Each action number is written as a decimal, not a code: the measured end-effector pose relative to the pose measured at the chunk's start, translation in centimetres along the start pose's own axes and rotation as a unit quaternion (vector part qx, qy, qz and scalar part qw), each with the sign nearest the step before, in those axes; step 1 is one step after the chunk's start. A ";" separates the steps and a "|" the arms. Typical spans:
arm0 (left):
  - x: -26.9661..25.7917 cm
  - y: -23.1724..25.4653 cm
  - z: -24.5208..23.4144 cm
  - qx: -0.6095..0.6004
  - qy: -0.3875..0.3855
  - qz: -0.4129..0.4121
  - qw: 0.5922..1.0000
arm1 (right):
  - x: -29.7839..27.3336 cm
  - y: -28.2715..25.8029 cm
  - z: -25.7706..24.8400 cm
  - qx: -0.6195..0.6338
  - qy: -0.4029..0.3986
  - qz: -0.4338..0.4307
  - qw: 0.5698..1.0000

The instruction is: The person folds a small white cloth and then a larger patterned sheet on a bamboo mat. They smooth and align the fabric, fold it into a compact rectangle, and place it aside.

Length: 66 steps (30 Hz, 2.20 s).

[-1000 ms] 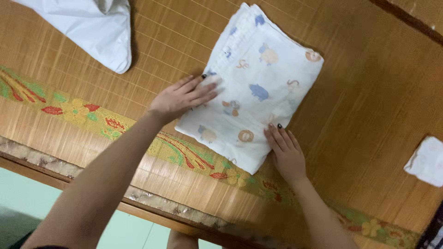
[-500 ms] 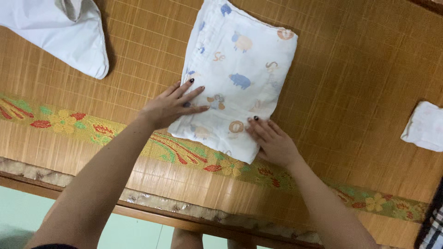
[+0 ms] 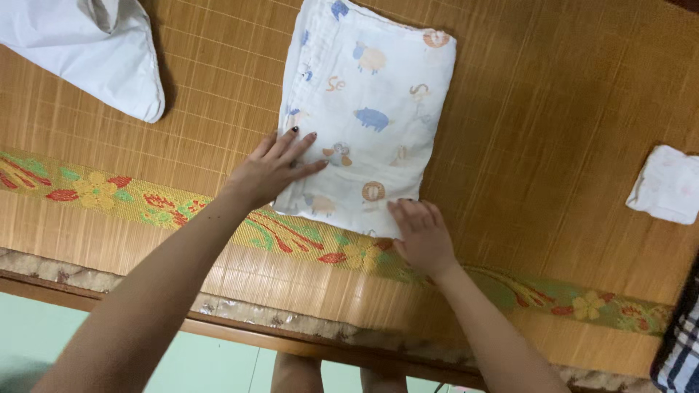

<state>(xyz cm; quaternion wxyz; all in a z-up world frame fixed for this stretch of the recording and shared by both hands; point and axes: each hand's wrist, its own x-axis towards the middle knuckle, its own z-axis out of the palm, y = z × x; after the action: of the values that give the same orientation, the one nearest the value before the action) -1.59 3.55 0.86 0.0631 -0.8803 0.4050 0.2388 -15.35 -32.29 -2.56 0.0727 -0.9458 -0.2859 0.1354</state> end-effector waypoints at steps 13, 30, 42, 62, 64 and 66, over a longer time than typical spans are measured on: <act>-3.6 7.8 3.7 0.072 0.017 0.073 0.995 | -0.9 -4.6 -0.4 0.065 0.012 0.302 0.951; -4.1 7.4 7.1 0.203 -0.004 -0.053 0.978 | -2.8 -5.1 -0.1 -0.045 -0.061 0.261 0.962; -0.8 6.8 -0.9 -0.172 -0.032 -0.145 0.974 | -1.5 -2.7 -3.2 0.036 -0.071 0.123 0.989; -0.7 1.7 2.7 0.110 0.076 0.025 0.991 | 1.6 3.3 -3.2 0.019 -0.164 0.107 0.980; -1.0 1.8 3.1 0.062 0.105 0.091 0.988 | 1.3 1.9 -2.5 0.033 -0.157 0.054 0.986; -1.2 2.2 3.0 0.025 0.087 0.131 0.987 | 1.0 0.3 -1.8 -0.008 -0.097 -0.012 0.995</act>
<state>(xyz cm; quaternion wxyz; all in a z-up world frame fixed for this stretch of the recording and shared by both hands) -4.99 3.83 -1.08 0.0173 -0.8355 0.5263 0.1571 -13.90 -32.08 -1.12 0.0388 -0.9252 -0.3042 0.2234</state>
